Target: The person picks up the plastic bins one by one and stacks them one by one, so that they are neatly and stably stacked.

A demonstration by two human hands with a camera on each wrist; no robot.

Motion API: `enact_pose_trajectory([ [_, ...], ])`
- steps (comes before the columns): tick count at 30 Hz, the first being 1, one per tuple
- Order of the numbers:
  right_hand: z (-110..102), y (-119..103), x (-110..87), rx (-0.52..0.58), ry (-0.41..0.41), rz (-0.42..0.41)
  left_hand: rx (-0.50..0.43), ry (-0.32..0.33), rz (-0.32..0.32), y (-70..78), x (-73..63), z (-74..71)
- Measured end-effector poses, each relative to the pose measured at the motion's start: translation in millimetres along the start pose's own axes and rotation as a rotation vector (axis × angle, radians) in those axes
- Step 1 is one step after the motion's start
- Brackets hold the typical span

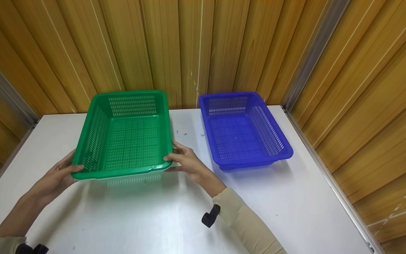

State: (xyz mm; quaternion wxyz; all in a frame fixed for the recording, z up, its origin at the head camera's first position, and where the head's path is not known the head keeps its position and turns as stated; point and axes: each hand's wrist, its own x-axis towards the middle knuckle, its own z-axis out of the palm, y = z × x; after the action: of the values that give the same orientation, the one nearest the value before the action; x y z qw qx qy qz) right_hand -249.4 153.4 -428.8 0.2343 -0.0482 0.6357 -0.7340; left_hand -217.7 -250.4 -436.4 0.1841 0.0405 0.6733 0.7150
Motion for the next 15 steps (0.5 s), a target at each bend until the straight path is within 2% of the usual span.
enact_pose_trajectory([
  [7, -19, 8, -10.8, -0.017, -0.023, 0.010, -0.022, -0.008, -0.006, -8.2, 14.5, 14.6],
  [15, -31, 8, -19.2, -0.040, -0.012, 0.017, -0.057, -0.036, -0.010, -18.3, 26.1, 25.2],
])
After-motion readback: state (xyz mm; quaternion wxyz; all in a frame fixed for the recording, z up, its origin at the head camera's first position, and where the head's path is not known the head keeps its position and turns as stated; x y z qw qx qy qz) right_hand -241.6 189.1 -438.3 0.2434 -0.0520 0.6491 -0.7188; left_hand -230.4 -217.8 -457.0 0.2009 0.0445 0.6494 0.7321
